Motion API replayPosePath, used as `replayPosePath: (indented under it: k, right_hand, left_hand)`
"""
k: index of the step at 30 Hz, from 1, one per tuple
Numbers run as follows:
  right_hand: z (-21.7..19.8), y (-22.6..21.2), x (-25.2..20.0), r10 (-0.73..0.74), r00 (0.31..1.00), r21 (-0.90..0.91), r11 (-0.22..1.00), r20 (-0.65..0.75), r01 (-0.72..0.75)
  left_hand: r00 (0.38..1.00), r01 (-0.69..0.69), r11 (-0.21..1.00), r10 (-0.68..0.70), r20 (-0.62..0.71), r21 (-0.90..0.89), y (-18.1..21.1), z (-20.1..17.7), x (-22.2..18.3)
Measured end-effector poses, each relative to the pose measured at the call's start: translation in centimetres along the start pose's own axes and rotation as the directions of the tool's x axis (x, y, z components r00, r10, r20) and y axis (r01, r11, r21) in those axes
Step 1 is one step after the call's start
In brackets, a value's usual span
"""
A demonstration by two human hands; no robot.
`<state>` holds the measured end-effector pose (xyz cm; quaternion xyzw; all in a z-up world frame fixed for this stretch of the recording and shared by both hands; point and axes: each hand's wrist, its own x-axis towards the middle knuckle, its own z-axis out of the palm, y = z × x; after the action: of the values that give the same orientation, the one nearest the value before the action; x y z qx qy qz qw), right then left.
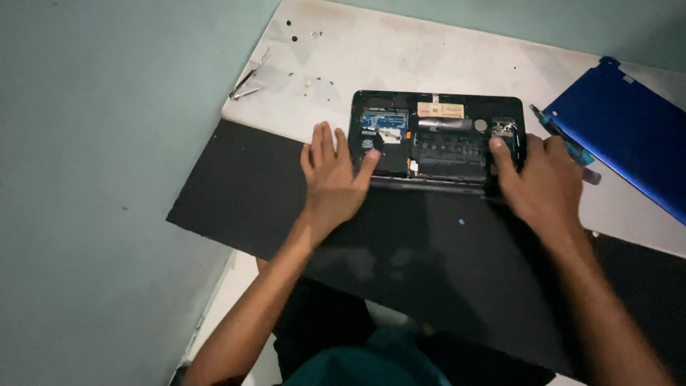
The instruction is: Reassembling a laptop by fastening internal screws and snapping the outer casing back together.
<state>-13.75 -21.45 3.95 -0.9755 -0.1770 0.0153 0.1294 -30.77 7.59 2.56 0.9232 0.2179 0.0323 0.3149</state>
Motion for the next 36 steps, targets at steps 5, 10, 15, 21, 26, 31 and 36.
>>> replayPosePath:
  k: [5, 10, 15, 21, 26, 31, 36]
  right_hand:
    - [1.5, 2.7, 0.2, -0.021, 0.993, 0.388, 0.920, -0.114, 0.063]
    - [-1.2, 2.3, -0.1, -0.068, 0.980, 0.791, 0.581, -0.187, 0.191]
    - [-3.3, 2.2, -1.8, -0.176, 0.891, 0.669, 0.604, -0.418, 0.433]
    - [0.4, 4.9, 0.2, -0.421, 0.751, 0.419, 0.641, -0.508, 0.643]
    - [-0.2, 4.0, 0.1, -0.591, 0.703, 0.268, 0.658, -0.396, 0.704]
    - [-0.1, 3.9, 0.2, -0.646, 0.729, 0.089, 0.732, -0.224, 0.676]
    - [-0.3, 3.9, 0.7, -0.731, 0.647, -0.125, 0.678, -0.217, 0.724]
  left_hand:
    - [0.971, -0.110, 0.990, 0.087, -0.223, -0.092, -2.1, 4.3, 1.4]
    - [0.902, -0.347, 0.851, 0.188, -0.388, -0.394, -0.8, 0.4, -1.0]
    - [0.835, -0.547, 0.561, 0.322, -0.445, -0.621, -2.2, -0.1, 1.9]
    - [0.606, -0.795, 0.546, 0.702, -0.374, -0.265, -3.8, -5.9, 5.3]
    - [0.672, -0.740, 0.623, 0.696, -0.251, -0.252, -6.1, -5.5, 8.2]
    - [0.779, -0.627, 0.753, 0.610, -0.147, -0.200, -8.4, -5.0, 9.2]
    - [0.667, -0.694, 0.644, 0.744, -0.050, 0.322, -9.4, -5.4, 8.7]
